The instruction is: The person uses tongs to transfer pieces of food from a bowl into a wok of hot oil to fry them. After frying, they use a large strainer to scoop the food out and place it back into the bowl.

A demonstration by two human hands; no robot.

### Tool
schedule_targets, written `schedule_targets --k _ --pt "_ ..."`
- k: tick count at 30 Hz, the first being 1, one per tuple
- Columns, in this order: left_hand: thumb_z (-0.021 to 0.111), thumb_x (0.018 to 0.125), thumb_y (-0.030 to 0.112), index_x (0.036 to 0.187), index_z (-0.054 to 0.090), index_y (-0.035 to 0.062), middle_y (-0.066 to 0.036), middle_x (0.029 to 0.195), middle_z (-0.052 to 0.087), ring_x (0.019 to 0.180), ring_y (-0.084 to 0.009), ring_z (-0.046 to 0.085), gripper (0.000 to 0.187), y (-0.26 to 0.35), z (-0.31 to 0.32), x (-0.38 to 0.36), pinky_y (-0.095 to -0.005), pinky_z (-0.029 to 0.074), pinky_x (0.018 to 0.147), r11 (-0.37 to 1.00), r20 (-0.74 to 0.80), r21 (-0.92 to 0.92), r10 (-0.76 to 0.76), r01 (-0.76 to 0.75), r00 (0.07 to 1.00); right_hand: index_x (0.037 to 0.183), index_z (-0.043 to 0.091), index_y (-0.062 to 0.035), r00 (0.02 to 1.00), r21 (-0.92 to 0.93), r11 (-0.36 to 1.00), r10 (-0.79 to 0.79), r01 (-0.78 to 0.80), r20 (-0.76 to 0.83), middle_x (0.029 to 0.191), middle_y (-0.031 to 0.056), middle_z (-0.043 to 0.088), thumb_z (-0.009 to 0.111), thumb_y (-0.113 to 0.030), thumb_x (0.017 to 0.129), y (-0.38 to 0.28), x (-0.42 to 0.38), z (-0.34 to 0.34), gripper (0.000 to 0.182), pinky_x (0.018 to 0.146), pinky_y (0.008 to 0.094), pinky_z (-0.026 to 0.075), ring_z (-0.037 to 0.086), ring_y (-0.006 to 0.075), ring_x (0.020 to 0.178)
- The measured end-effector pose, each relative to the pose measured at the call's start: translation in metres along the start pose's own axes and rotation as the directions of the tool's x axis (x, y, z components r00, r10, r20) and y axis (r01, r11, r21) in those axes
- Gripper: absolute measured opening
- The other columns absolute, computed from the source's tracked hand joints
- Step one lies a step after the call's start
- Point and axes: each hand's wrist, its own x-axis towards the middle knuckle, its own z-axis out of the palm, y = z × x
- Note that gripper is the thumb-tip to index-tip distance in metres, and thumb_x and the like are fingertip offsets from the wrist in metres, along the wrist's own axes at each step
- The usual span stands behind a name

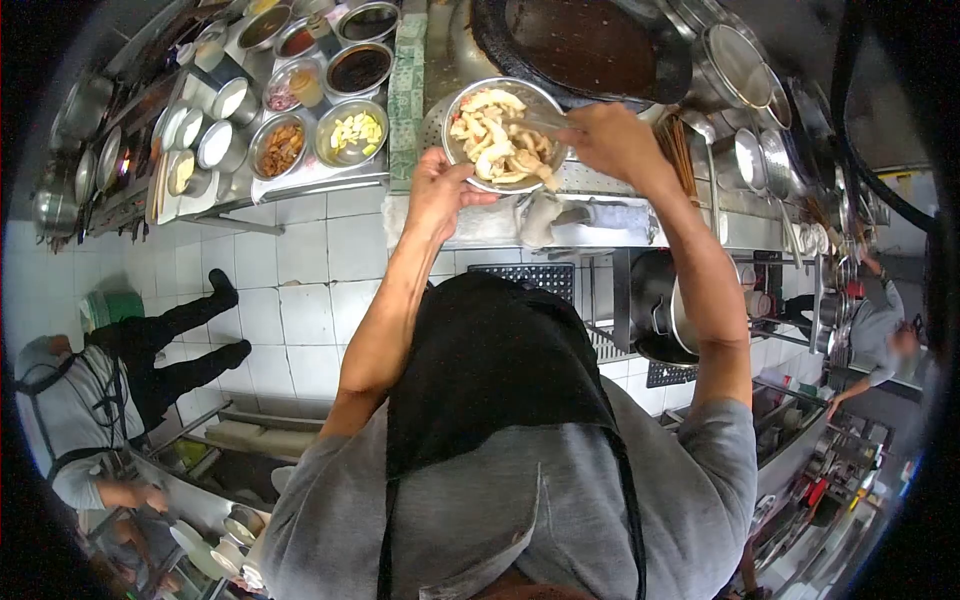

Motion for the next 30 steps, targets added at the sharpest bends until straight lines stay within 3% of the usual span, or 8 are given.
schedule_targets --k 4,8,10,17,22,24,27,30 --pt "0.051 0.088 -0.002 0.101 0.045 -0.0013 -0.020 0.095 0.061 0.072 -0.0284 0.068 0.015 -0.008 -0.015 0.007 -0.0391 0.062 0.055 0.999 -0.049 0.049 0.012 -0.009 0.999 0.099 0.069 -0.0074 0.996 -0.084 0.996 0.022 -0.015 0.091 0.089 0.0168 0.068 0.065 -0.033 0.084 -0.025 -0.020 -0.018 0.030 0.073 0.0473 0.052 0.065 0.0382 0.083" --pt "0.051 0.087 -0.003 0.101 0.045 -0.0017 -0.019 0.093 0.061 0.070 -0.0274 0.068 0.015 -0.009 -0.020 0.003 -0.0387 0.062 0.055 0.999 -0.046 0.047 -0.005 0.007 0.999 0.099 0.068 -0.0093 0.998 -0.034 0.999 -0.041 0.039 -0.041 0.089 0.0130 0.068 0.068 -0.029 0.081 -0.023 -0.027 -0.039 0.027 0.070 0.0450 0.053 0.066 0.0357 0.081" --pt "0.052 0.084 -0.005 0.094 0.046 -0.0037 -0.018 0.091 0.057 0.067 -0.0264 0.067 0.012 -0.007 -0.014 0.002 -0.0365 0.062 0.051 0.999 -0.030 0.045 0.014 -0.013 0.999 0.101 0.068 -0.0108 0.988 -0.114 0.989 -0.103 0.091 -0.113 0.093 0.0109 0.068 0.071 -0.028 0.078 -0.026 -0.018 -0.042 0.029 0.069 0.0444 0.053 0.066 0.0345 0.082" --pt "0.052 0.083 -0.004 0.091 0.045 -0.0023 -0.014 0.085 0.054 0.066 -0.0261 0.066 0.010 -0.006 -0.003 -0.003 -0.0365 0.062 0.050 0.978 0.086 0.210 0.005 -0.023 0.996 0.100 0.070 -0.0118 0.985 -0.275 0.952 -0.097 0.134 0.145 0.095 0.0105 0.068 0.064 -0.034 0.082 -0.030 0.013 -0.032 0.029 0.070 0.0430 0.053 0.066 0.0328 0.085" --pt "0.051 0.083 -0.004 0.091 0.044 -0.0023 -0.015 0.084 0.054 0.065 -0.0270 0.066 0.011 -0.017 -0.014 0.004 -0.0375 0.062 0.050 0.998 -0.074 0.060 -0.019 0.023 0.997 0.100 0.070 -0.0122 0.987 -0.254 0.959 -0.097 0.127 0.126 0.094 0.0103 0.068 0.066 -0.033 0.082 -0.028 -0.010 -0.055 0.028 0.068 0.0423 0.053 0.067 0.0316 0.082" --pt "0.050 0.084 -0.005 0.092 0.044 -0.0027 -0.016 0.085 0.055 0.065 -0.0275 0.066 0.011 -0.014 -0.018 0.004 -0.0374 0.062 0.050 0.999 -0.100 0.036 -0.016 0.020 0.995 0.100 0.070 -0.0122 0.994 -0.175 0.979 -0.104 0.106 0.025 0.094 0.0096 0.068 0.068 -0.031 0.080 -0.027 -0.028 -0.068 0.028 0.068 0.0415 0.053 0.066 0.0320 0.079" --pt "0.049 0.084 -0.005 0.094 0.044 -0.0034 -0.018 0.087 0.057 0.065 -0.0283 0.067 0.011 -0.005 -0.012 0.002 -0.0371 0.062 0.050 1.000 -0.114 0.000 0.003 -0.002 0.994 0.101 0.070 -0.0124 0.984 -0.191 0.966 -0.176 0.176 0.013 0.093 0.0087 0.068 0.070 -0.028 0.078 -0.022 -0.045 -0.058 0.028 0.067 0.0414 0.053 0.066 0.0318 0.078" --pt "0.048 0.085 -0.005 0.095 0.044 -0.0041 -0.020 0.089 0.059 0.065 -0.0288 0.067 0.011 -0.005 -0.011 0.005 -0.0366 0.062 0.051 0.999 -0.097 -0.024 0.045 -0.048 0.994 0.103 0.069 -0.0120 0.992 -0.188 0.974 -0.120 0.127 0.050 0.093 0.0076 0.069 0.070 -0.027 0.077 -0.022 -0.053 -0.059 0.030 0.068 0.0410 0.053 0.067 0.0298 0.079"
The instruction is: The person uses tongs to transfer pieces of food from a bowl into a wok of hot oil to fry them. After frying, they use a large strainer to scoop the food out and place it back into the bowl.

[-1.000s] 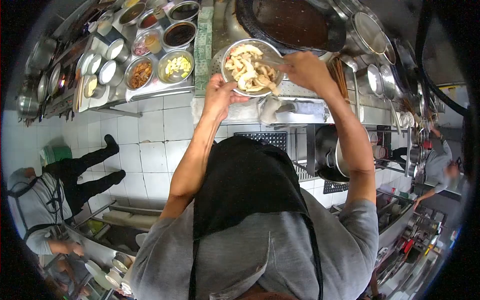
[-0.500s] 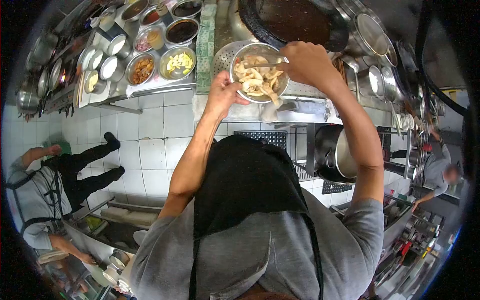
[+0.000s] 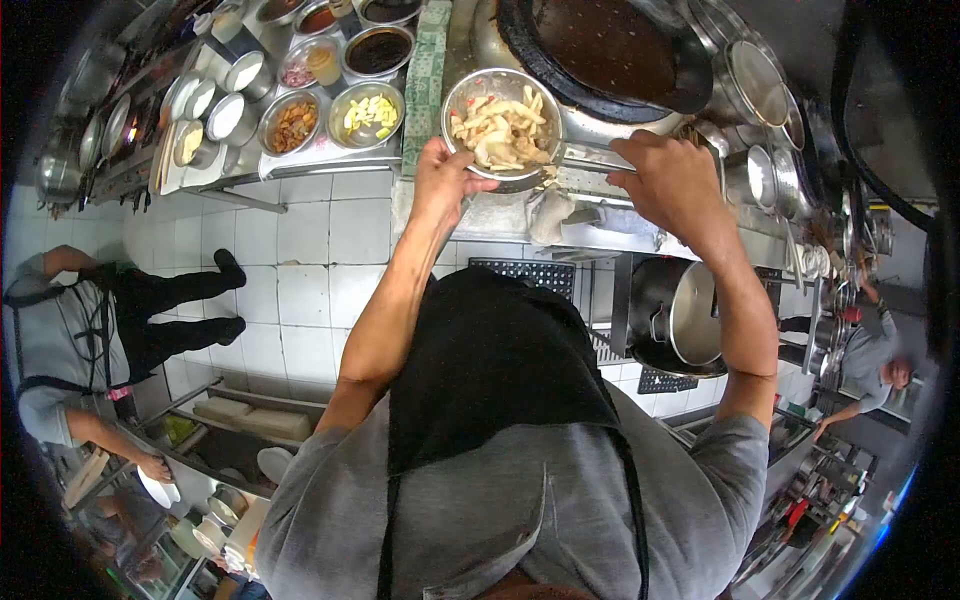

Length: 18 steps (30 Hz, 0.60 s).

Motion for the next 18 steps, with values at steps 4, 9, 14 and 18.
schedule_targets --k 4,9,14,18 --pt "0.048 0.084 -0.005 0.096 0.044 -0.0044 -0.020 0.089 0.059 0.066 -0.0293 0.068 0.012 -0.001 0.003 0.004 -0.0369 0.062 0.051 0.998 0.084 0.009 0.058 -0.059 0.995 0.097 0.068 -0.0089 1.000 0.028 0.999 0.023 -0.023 -0.014 0.089 0.0088 0.068 0.068 -0.027 0.079 -0.013 -0.001 0.015 0.026 0.069 0.0412 0.053 0.067 0.0298 0.079" --pt "0.049 0.084 -0.004 0.097 0.042 -0.0040 -0.021 0.092 0.058 0.070 -0.0316 0.068 0.014 -0.012 0.010 0.001 -0.0380 0.062 0.053 0.998 0.080 0.063 -0.031 0.026 0.996 0.086 0.065 -0.0063 0.992 -0.048 0.991 0.121 -0.122 -0.020 0.087 0.0100 0.067 0.063 -0.028 0.083 -0.032 0.023 0.072 0.022 0.065 0.0438 0.053 0.067 0.0319 0.074" --pt "0.048 0.085 -0.006 0.099 0.041 -0.0042 -0.023 0.098 0.057 0.073 -0.0341 0.068 0.015 -0.010 0.008 0.002 -0.0389 0.062 0.054 0.994 0.003 -0.055 -0.096 0.096 0.995 0.089 0.065 -0.0075 0.992 -0.045 0.993 0.104 -0.108 -0.067 0.088 0.0093 0.067 0.064 -0.028 0.083 -0.020 0.013 0.065 0.021 0.064 0.0435 0.053 0.068 0.0310 0.073" --pt "0.046 0.085 -0.007 0.102 0.041 -0.0049 -0.023 0.098 0.058 0.074 -0.0337 0.068 0.017 -0.019 -0.004 0.008 -0.0386 0.062 0.053 0.997 -0.005 -0.019 -0.072 0.072 0.997 0.093 0.066 -0.0089 0.990 -0.107 0.987 0.128 -0.122 0.052 0.089 0.0100 0.067 0.066 -0.030 0.082 -0.011 0.003 0.002 0.023 0.066 0.0422 0.053 0.067 0.0304 0.076"
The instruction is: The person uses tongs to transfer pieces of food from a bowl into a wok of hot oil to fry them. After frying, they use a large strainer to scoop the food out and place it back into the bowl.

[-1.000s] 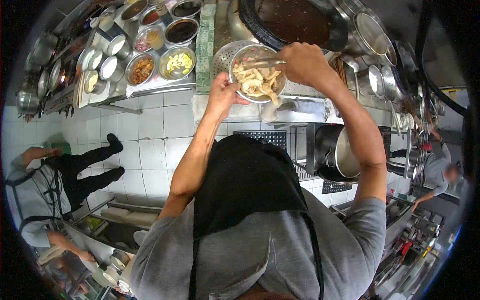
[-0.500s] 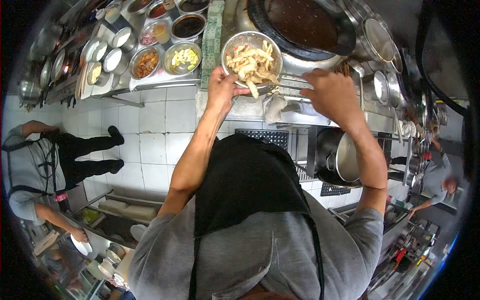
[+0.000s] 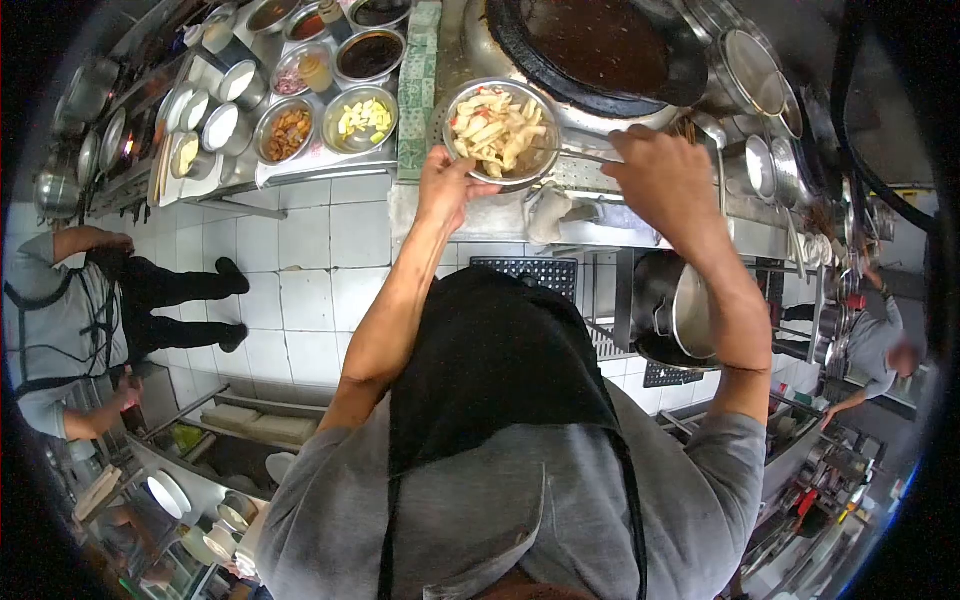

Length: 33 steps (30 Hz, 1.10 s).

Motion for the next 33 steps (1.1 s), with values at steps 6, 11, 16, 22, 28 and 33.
schedule_targets --k 6,11,16,22,28,33 --pt "0.049 0.085 -0.004 0.097 0.046 -0.0046 -0.019 0.095 0.058 0.069 -0.0271 0.067 0.012 0.006 0.002 -0.004 -0.0364 0.062 0.051 0.991 0.068 0.134 0.021 -0.030 0.997 0.101 0.068 -0.0105 0.993 0.036 0.999 0.003 0.001 -0.120 0.094 0.0099 0.068 0.066 -0.035 0.081 0.010 0.011 -0.023 0.031 0.070 0.0412 0.053 0.067 0.0302 0.082" --pt "0.051 0.084 -0.003 0.099 0.047 -0.0011 -0.016 0.091 0.060 0.074 -0.0220 0.067 0.015 0.018 0.028 -0.032 -0.0344 0.062 0.052 0.965 0.199 0.258 -0.010 -0.042 0.980 0.093 0.072 -0.0143 0.987 -0.045 0.997 0.068 -0.062 0.143 0.088 0.0111 0.070 0.065 -0.044 0.080 0.008 0.057 -0.017 0.033 0.070 0.0418 0.055 0.068 0.0307 0.082" --pt "0.052 0.086 0.000 0.097 0.045 0.0017 -0.017 0.090 0.060 0.073 -0.0244 0.067 0.014 0.004 0.013 -0.014 -0.0390 0.063 0.056 0.970 0.120 0.235 -0.096 0.066 0.988 0.079 0.071 -0.0069 0.986 0.012 0.987 -0.164 0.163 0.038 0.077 0.0165 0.069 0.060 -0.017 0.076 -0.002 0.057 0.017 0.015 0.061 0.0396 0.055 0.070 0.0290 0.071" --pt "0.048 0.087 -0.003 0.097 0.044 -0.0025 -0.023 0.098 0.060 0.074 -0.0299 0.068 0.010 0.005 0.006 -0.007 -0.0379 0.062 0.053 1.000 -0.028 0.020 -0.013 0.013 1.000 0.085 0.067 -0.0069 0.974 0.089 0.977 -0.183 0.196 -0.132 0.084 0.0082 0.068 0.062 -0.018 0.080 -0.006 0.003 -0.010 0.014 0.058 0.0397 0.054 0.068 0.0275 0.068" --pt "0.047 0.087 -0.004 0.098 0.045 -0.0026 -0.023 0.100 0.060 0.074 -0.0321 0.068 0.012 0.020 0.009 -0.007 -0.0400 0.062 0.056 0.995 -0.042 -0.086 -0.045 0.041 0.998 0.087 0.064 -0.0069 0.971 0.072 0.989 -0.110 0.128 -0.213 0.087 0.0075 0.066 0.065 -0.022 0.079 0.000 -0.003 0.012 0.017 0.057 0.0411 0.053 0.068 0.0279 0.067" --pt "0.047 0.087 -0.003 0.098 0.045 -0.0026 -0.022 0.099 0.060 0.071 -0.0321 0.068 0.012 0.025 0.013 -0.010 -0.0395 0.062 0.055 1.000 0.053 -0.008 -0.004 0.004 0.999 0.095 0.066 -0.0091 0.995 0.050 0.998 -0.045 0.050 -0.089 0.091 0.0072 0.066 0.069 -0.025 0.078 -0.004 0.000 0.010 0.024 0.060 0.0416 0.052 0.067 0.0281 0.071"
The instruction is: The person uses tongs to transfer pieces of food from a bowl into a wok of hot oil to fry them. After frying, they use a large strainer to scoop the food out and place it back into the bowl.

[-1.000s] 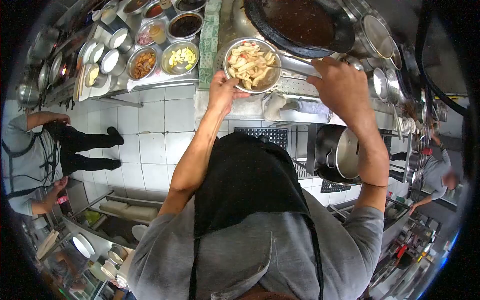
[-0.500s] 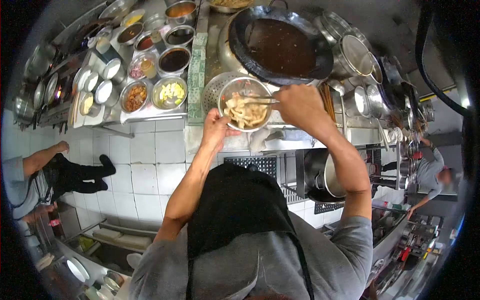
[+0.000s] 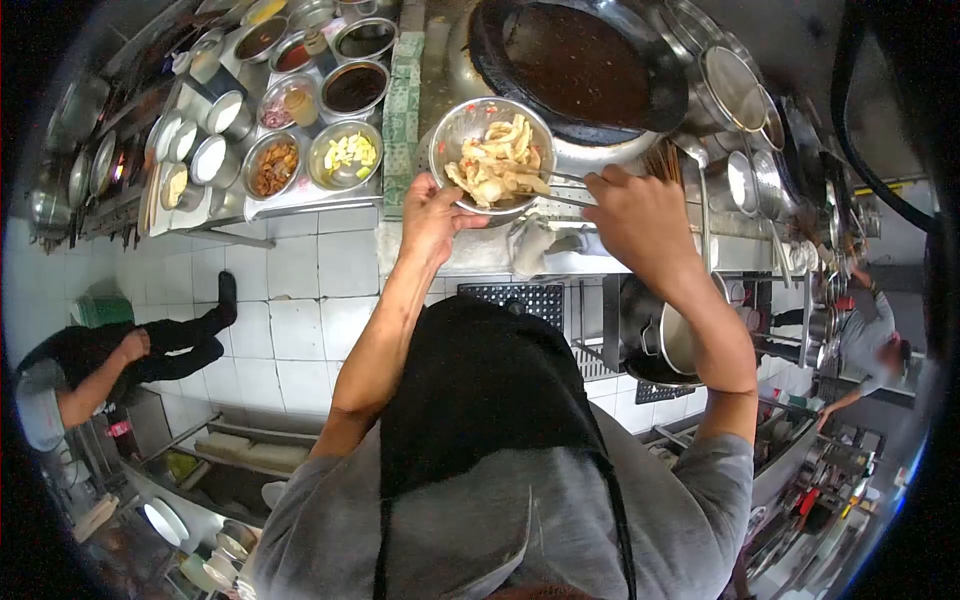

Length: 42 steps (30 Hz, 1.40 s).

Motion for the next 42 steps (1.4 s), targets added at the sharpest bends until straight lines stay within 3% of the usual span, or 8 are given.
schedule_targets --k 6,15,18,23,26,33,36,42 --pt "0.048 0.087 -0.002 0.098 0.045 -0.0028 -0.020 0.095 0.058 0.069 -0.0299 0.069 0.011 -0.008 0.004 0.001 -0.0354 0.062 0.051 1.000 0.060 0.005 -0.006 0.006 0.998 0.099 0.065 -0.0098 1.000 0.002 1.000 0.004 -0.004 -0.008 0.092 0.0087 0.066 0.067 -0.029 0.080 -0.007 0.025 0.044 0.027 0.061 0.0430 0.052 0.067 0.0306 0.071" --pt "0.050 0.086 -0.003 0.097 0.045 -0.0027 -0.017 0.091 0.058 0.066 -0.0269 0.068 0.012 -0.009 -0.005 0.003 -0.0342 0.061 0.049 0.997 0.002 0.060 0.041 -0.041 0.999 0.096 0.067 -0.0092 0.996 0.079 0.997 0.029 -0.023 -0.082 0.087 0.0087 0.066 0.066 -0.032 0.081 -0.009 0.012 -0.028 0.028 0.061 0.0414 0.052 0.066 0.0315 0.072" --pt "0.050 0.086 -0.003 0.097 0.045 -0.0014 -0.018 0.091 0.060 0.066 -0.0273 0.068 0.012 -0.012 -0.001 0.003 -0.0345 0.061 0.050 0.992 0.036 0.115 0.053 -0.057 0.998 0.091 0.067 -0.0085 0.999 -0.047 0.999 0.011 -0.013 -0.034 0.084 0.0128 0.066 0.065 -0.033 0.082 -0.020 0.036 0.012 0.026 0.064 0.0419 0.053 0.067 0.0313 0.072" --pt "0.050 0.086 -0.002 0.098 0.045 -0.0021 -0.016 0.088 0.059 0.065 -0.0259 0.068 0.013 -0.011 0.000 -0.001 -0.0343 0.060 0.048 0.996 -0.040 0.055 0.071 -0.069 0.997 0.092 0.070 -0.0086 0.996 0.057 0.997 0.055 -0.059 0.069 0.085 0.0144 0.068 0.064 -0.032 0.084 -0.002 0.035 -0.013 0.025 0.067 0.0445 0.052 0.066 0.0341 0.076" --pt "0.050 0.086 -0.003 0.098 0.044 -0.0026 -0.018 0.091 0.059 0.069 -0.0275 0.068 0.013 -0.012 -0.005 0.000 -0.0343 0.061 0.049 0.998 -0.026 -0.004 0.061 -0.062 0.998 0.094 0.070 -0.0074 0.997 0.191 0.981 0.051 -0.038 -0.065 0.085 0.0129 0.067 0.067 -0.028 0.082 0.007 0.021 -0.025 0.024 0.070 0.0432 0.051 0.065 0.0351 0.080" --pt "0.048 0.086 -0.003 0.100 0.045 -0.0017 -0.022 0.095 0.062 0.071 -0.0300 0.069 0.014 -0.004 -0.006 0.003 -0.0360 0.062 0.055 0.998 -0.084 -0.041 0.048 -0.051 0.995 0.094 0.069 -0.0066 0.991 0.202 0.977 0.094 -0.073 -0.100 0.089 0.0135 0.068 0.067 -0.026 0.082 0.012 0.014 -0.024 0.023 0.070 0.0435 0.051 0.065 0.0346 0.081" --pt "0.048 0.086 -0.003 0.101 0.045 -0.0034 -0.022 0.094 0.062 0.068 -0.0301 0.068 0.015 0.002 -0.007 0.004 -0.0354 0.062 0.054 0.996 -0.084 -0.069 0.043 -0.049 0.996 0.097 0.068 -0.0068 0.995 0.137 0.986 0.102 -0.100 -0.008 0.092 0.0131 0.067 0.067 -0.027 0.082 0.016 0.006 -0.020 0.025 0.071 0.0435 0.051 0.065 0.0341 0.081" --pt "0.048 0.085 -0.004 0.100 0.048 -0.0046 -0.023 0.092 0.063 0.067 -0.0290 0.069 0.015 0.005 -0.003 0.001 -0.0349 0.062 0.053 0.997 -0.107 -0.052 0.053 -0.058 0.993 0.099 0.068 -0.0083 0.978 0.182 0.980 0.116 -0.084 -0.173 0.090 0.0110 0.067 0.068 -0.029 0.080 0.014 -0.004 -0.030 0.028 0.070 0.0418 0.052 0.066 0.0317 0.082"
